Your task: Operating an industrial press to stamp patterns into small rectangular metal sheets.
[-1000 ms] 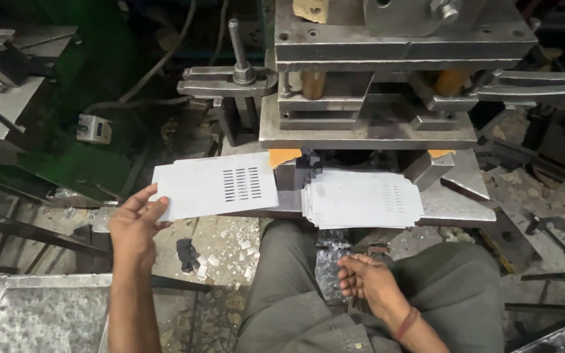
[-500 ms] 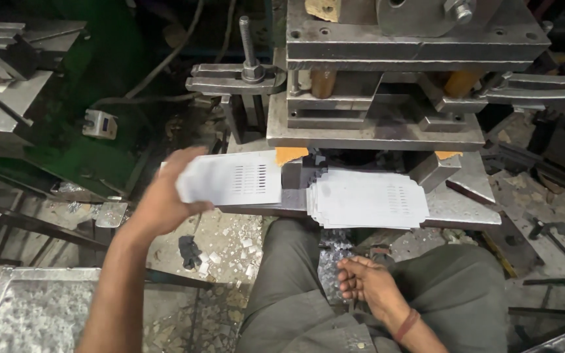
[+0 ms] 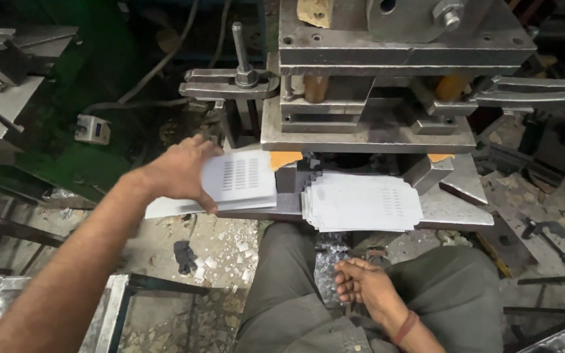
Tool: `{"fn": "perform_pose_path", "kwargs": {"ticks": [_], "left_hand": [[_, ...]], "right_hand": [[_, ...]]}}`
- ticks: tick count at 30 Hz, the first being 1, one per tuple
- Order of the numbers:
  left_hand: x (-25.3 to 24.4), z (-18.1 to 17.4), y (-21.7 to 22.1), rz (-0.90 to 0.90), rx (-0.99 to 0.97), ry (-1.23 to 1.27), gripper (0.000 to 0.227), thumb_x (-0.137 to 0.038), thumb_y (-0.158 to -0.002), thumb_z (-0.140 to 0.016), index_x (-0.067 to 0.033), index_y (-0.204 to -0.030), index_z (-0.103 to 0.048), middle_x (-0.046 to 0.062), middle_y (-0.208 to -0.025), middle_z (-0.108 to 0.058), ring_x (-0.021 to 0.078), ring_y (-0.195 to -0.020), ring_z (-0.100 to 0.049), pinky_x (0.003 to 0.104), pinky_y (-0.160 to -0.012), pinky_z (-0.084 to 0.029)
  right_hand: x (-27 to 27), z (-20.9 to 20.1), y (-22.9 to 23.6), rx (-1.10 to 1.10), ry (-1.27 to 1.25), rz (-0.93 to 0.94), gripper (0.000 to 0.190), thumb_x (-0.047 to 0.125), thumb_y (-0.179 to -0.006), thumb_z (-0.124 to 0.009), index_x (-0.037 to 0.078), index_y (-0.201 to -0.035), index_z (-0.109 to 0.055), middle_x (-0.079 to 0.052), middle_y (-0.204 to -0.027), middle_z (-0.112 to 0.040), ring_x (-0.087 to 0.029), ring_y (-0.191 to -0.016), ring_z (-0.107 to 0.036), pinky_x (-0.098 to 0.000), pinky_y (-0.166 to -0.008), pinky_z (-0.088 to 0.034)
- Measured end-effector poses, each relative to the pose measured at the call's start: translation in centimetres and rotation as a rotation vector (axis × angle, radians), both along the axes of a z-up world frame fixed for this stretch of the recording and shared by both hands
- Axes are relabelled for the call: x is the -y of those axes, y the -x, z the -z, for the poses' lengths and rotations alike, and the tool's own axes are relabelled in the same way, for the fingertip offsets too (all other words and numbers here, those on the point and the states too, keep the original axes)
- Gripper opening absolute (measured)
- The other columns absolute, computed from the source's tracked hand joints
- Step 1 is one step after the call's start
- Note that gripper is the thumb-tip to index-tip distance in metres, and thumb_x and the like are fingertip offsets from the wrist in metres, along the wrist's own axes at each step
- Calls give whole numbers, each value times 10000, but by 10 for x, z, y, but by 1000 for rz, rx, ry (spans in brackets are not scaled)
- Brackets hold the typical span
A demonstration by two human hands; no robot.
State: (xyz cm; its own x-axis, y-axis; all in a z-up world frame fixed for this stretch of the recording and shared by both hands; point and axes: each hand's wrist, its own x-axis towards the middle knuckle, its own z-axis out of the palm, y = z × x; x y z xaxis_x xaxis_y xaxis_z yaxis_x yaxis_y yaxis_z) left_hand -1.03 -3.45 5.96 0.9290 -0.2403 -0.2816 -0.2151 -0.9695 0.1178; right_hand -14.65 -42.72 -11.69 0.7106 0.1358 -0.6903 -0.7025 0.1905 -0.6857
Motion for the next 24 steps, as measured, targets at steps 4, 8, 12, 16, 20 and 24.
{"fn": "perform_pose_path", "kwargs": {"ticks": [4, 8, 12, 16, 20, 24], "left_hand": [[-13, -12, 10, 9, 50, 101, 1245, -417, -361, -1082, -67, -1431, -551, 137, -1406, -551, 317, -1306, -522, 442, -1155, -432], [6, -40, 50, -286, -8, 270, 1178, -252, -428, -1067, -118, -1454, -504, 97, -1308, -529, 312, -1197, -607, 513, -1083, -528], [51, -23, 91, -353, 9, 612, 1122, -160, -480, -1054, -44, -1420, -452, 138, -1359, -505, 346, -1239, -609, 516, -1016, -606], [104, 4, 108, -233, 118, 632, 1143, -179, -491, -1051, -31, -1440, -432, 105, -1318, -504, 308, -1208, -614, 508, -1124, -517], [113, 2, 105, -311, 234, 792, 1227, -248, -458, -1061, -147, -1512, -441, 129, -1507, -382, 379, -1369, -469, 651, -1131, -404], [74, 18, 76, -258, 470, 832, 727, -217, -736, -864, -50, -1388, -588, 153, -1397, -594, 317, -1295, -575, 453, -1101, -448]], "right_hand": [[-7, -2, -1, 4, -23, -8, 181, 79, -988, -630, -71, -1066, -695, -165, -782, -670, -227, -599, -611, -343, -554, -519], [-30, -45, -9, 99, 91, -284, 227, 66, -954, -684, -52, -1143, -725, -174, -861, -742, -204, -609, -665, -288, -549, -563], [-62, -85, -15, 388, -92, -645, 710, 134, -874, -720, 74, -1535, -466, -166, -1245, -729, -184, -846, -746, -234, -713, -666], [-92, -107, -11, 634, -61, -466, 284, 127, -933, -668, -8, -1183, -666, -131, -928, -755, -201, -820, -763, -278, -742, -665], [-71, -114, -15, 602, -110, 82, 238, -10, -948, -589, -122, -1115, -717, -207, -781, -748, -240, -651, -705, -342, -637, -620], [-20, -149, -36, 592, 14, 286, 191, -76, -1014, -475, -166, -1084, -628, -229, -852, -671, -273, -731, -696, -327, -719, -617]]}}
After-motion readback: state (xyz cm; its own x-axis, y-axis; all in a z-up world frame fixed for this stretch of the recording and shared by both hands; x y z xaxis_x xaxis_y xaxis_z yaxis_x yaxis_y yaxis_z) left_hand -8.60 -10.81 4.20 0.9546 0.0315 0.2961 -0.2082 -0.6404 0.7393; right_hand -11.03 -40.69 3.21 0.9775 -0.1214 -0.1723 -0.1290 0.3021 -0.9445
